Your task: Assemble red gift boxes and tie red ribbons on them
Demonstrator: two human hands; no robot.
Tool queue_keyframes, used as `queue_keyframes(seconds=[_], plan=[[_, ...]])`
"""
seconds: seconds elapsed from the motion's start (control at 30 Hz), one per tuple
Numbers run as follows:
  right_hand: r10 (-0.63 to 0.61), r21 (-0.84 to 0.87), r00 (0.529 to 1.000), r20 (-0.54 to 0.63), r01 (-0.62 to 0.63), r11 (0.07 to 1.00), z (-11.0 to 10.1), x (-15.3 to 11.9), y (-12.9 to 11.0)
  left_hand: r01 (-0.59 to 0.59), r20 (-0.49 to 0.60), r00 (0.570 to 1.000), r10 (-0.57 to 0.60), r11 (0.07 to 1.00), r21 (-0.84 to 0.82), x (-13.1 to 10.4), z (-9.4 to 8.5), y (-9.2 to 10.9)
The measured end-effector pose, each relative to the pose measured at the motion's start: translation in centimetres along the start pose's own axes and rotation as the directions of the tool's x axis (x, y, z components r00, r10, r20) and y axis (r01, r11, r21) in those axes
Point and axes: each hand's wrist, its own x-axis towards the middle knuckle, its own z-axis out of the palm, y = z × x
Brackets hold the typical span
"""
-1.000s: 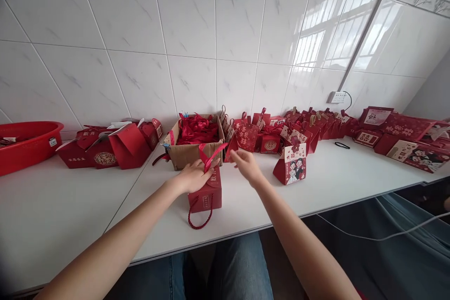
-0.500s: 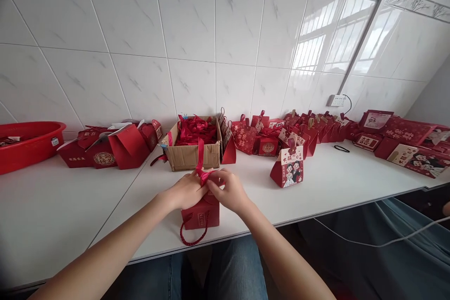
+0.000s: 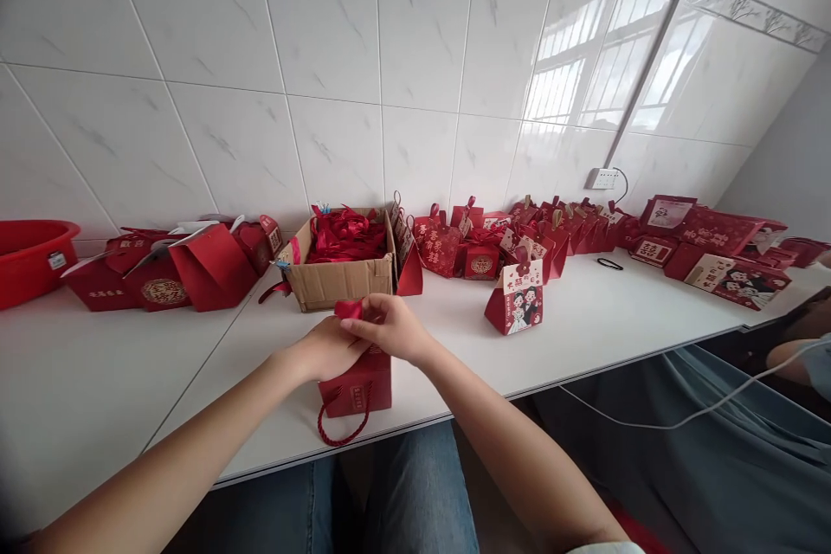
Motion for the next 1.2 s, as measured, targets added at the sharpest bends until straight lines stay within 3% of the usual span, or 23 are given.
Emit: queue_keyframes(seconds=[0.27, 0.57, 0.93, 1.2], plan=[[0.063, 0.221, 0.996, -0.063, -0.048, 0.974, -0.5, 1.5, 1.6, 0.046, 0.031, 0.998, -0.049, 0.996, 0.073, -0.2, -0.1, 0.2], [0.057, 0.364, 0.998, -0.019, -0.046, 0.93, -0.5, 1.4, 1.4, 0.004, 0.034, 0.999, -0.007, 0.997, 0.079, -0.1, 0.1, 0.0], [0.21, 0.547, 0.97, 0.123, -0.243, 0.801, -1.4, 1.6, 0.7, 0.004, 0.043, 0.999, -0.007, 0.998, 0.062, 0.0, 0.5, -0.3], [0.264, 0.558, 0.964, 0.018, -0.228, 0.798, -1.0, 1.1, 0.8, 0.025, 0.034, 0.999, -0.026, 0.999, 0.022, -0.4, 0.0, 0.3]])
